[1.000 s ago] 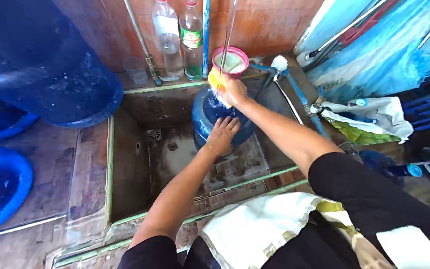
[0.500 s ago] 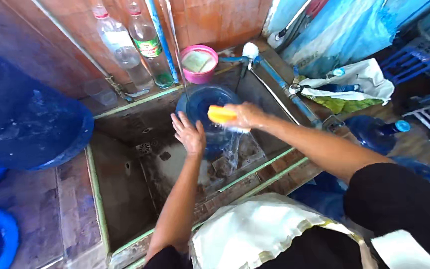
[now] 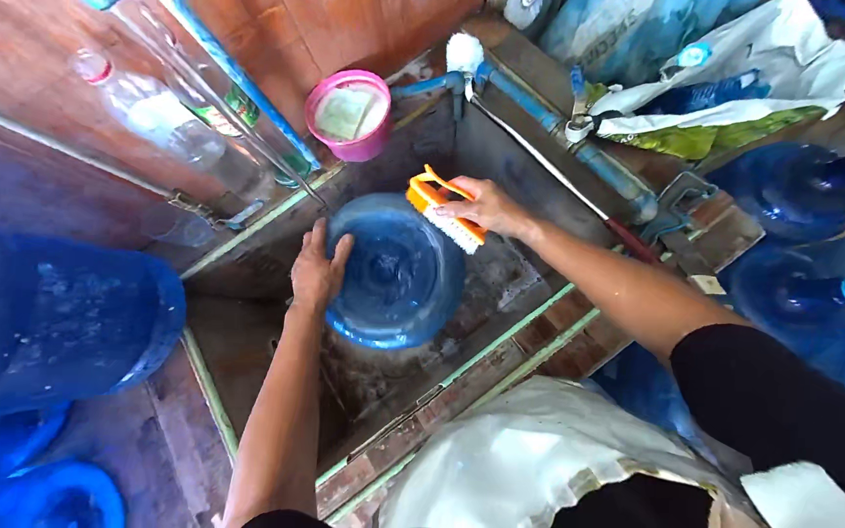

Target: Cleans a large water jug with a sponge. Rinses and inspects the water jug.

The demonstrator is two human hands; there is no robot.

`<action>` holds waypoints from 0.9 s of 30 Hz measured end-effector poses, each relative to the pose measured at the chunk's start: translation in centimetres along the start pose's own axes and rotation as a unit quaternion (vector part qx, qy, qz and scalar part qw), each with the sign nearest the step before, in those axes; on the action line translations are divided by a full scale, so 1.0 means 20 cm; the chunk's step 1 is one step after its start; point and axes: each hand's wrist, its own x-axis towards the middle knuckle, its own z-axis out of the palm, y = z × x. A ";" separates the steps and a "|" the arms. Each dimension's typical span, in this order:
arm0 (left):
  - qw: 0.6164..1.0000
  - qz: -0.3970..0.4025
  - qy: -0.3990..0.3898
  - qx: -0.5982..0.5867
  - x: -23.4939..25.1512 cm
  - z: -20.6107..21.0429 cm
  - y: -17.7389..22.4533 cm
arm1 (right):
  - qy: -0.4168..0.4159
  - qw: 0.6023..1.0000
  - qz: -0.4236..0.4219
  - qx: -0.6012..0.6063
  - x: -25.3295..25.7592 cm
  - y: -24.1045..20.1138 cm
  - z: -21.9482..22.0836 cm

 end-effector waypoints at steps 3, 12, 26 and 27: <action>0.981 0.154 -0.035 0.114 0.04 0.00 0.06 | -0.080 0.995 0.055 0.032 0.17 -0.01 0.10; 0.981 -0.100 0.154 -0.058 0.08 0.14 0.04 | -0.038 0.994 0.029 0.095 0.36 -0.08 0.51; 0.993 0.047 0.088 -0.066 -0.12 0.17 0.07 | -0.126 0.982 -0.004 -0.144 0.69 -0.46 0.52; 0.992 0.099 0.063 -0.052 -0.16 0.22 0.12 | -0.144 0.964 -0.015 -0.221 0.73 -0.55 0.52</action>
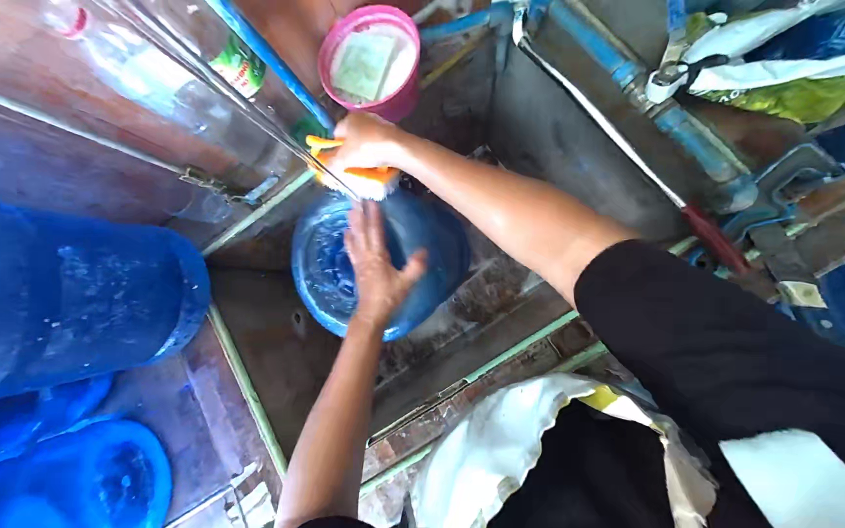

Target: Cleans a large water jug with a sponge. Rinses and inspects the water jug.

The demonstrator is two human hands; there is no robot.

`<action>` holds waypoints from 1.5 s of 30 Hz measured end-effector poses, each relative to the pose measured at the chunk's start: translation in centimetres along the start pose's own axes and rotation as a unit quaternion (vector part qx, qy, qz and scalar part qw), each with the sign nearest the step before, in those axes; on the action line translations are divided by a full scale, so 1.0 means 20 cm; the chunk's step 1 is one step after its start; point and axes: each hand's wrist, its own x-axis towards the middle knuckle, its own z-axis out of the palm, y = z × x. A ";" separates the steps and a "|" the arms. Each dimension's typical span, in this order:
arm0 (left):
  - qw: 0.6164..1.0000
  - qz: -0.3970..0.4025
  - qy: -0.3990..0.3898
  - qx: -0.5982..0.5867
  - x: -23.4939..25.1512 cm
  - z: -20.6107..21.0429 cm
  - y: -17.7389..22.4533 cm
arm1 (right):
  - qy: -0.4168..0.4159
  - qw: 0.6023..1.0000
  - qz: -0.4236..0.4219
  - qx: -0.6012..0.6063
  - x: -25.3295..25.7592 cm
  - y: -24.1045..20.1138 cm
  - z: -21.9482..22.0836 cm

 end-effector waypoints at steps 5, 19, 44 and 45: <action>0.981 0.141 -0.129 0.019 -0.02 -0.03 0.29 | 0.016 0.972 -0.148 -0.182 -0.21 -0.24 0.21; 0.973 0.150 0.144 0.098 -0.21 0.12 0.04 | 0.066 0.996 -0.038 -0.045 -0.59 0.16 0.07; 0.938 -0.316 -0.012 0.139 0.23 -0.17 -0.03 | 0.416 0.897 0.029 -0.148 -1.63 1.03 0.00; 0.928 -0.341 -0.034 0.144 0.24 -0.21 -0.09 | 0.391 0.911 -0.015 -0.131 -1.61 1.02 0.15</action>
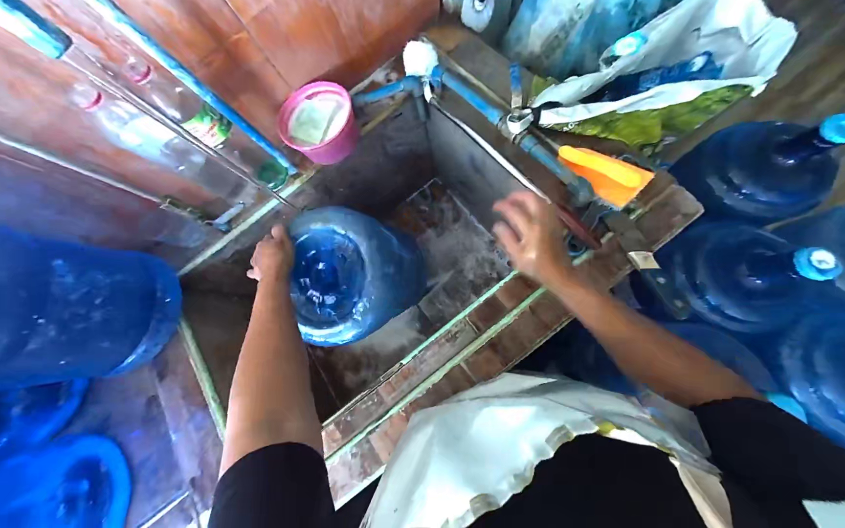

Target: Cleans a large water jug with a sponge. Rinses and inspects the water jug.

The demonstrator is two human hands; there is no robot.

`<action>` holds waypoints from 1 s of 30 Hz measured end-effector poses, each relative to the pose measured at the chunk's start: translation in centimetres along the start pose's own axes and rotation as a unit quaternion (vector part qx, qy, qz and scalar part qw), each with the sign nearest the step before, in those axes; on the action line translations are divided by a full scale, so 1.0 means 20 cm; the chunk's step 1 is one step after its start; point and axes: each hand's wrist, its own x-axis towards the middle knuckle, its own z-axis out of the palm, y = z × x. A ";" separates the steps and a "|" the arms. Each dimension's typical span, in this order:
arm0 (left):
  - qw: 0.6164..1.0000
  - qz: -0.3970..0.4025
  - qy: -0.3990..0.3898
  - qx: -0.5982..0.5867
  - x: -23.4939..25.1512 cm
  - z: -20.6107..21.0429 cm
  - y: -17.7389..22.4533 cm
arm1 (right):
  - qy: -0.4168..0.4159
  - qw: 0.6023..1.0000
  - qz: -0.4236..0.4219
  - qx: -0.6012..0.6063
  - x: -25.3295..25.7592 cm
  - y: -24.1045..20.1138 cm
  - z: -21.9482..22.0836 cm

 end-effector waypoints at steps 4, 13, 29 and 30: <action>0.998 -0.055 -0.016 0.001 0.13 0.00 -0.09 | -0.174 0.965 -0.084 0.176 -0.42 -0.29 0.29; 0.970 0.186 0.046 -0.146 -0.09 0.03 0.18 | -0.238 0.943 -0.103 0.208 -0.46 -0.38 0.19; 0.990 -0.054 0.084 -0.096 -0.11 0.10 -0.14 | -0.334 0.936 0.088 -0.065 -0.26 -0.01 0.22; 0.989 -0.059 0.071 -0.114 -0.08 0.07 -0.10 | -0.334 0.936 0.089 -0.065 -0.25 -0.02 0.21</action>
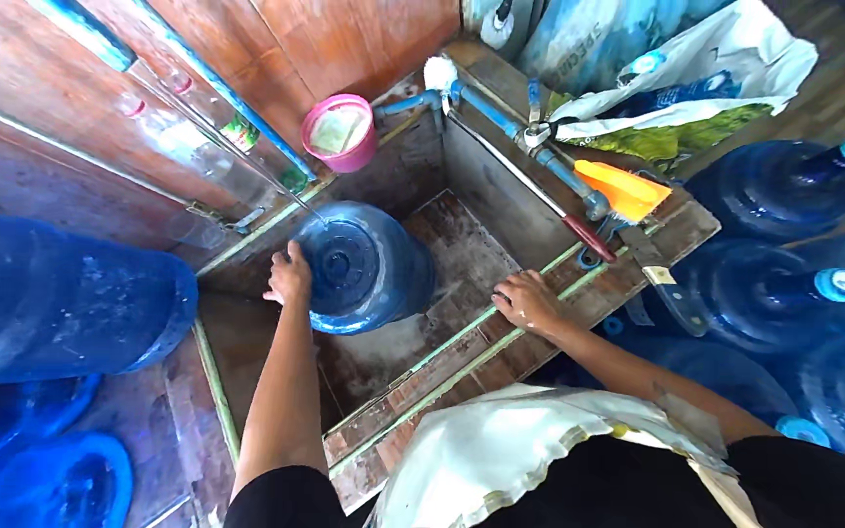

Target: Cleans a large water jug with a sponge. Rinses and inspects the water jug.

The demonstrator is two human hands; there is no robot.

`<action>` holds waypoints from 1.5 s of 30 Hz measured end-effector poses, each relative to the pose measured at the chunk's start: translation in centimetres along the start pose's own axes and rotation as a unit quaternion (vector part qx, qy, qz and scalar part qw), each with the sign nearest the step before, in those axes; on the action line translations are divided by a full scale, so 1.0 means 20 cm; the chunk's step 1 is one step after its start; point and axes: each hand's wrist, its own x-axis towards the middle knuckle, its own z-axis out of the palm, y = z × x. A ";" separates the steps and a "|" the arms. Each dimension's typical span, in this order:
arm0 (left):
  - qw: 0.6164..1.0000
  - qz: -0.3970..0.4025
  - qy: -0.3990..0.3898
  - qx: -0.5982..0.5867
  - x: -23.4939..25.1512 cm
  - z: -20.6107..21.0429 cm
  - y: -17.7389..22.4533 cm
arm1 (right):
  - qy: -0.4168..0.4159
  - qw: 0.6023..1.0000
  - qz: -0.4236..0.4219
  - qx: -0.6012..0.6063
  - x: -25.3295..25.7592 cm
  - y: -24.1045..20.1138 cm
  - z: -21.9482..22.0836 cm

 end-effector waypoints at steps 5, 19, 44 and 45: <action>0.975 0.214 -0.059 0.013 0.05 -0.01 0.27 | 0.001 1.000 0.004 -0.008 0.00 -0.01 0.00; 0.949 0.306 -0.071 0.017 -0.27 0.16 0.35 | 0.013 1.000 -0.001 0.001 0.00 -0.01 0.00; 0.956 0.269 -0.080 0.082 -0.15 0.10 0.54 | 0.016 0.998 -0.019 0.063 -0.01 0.01 -0.03; 0.945 0.304 -0.096 0.077 -0.17 0.12 0.57 | 0.018 0.996 -0.018 0.088 -0.01 0.01 -0.03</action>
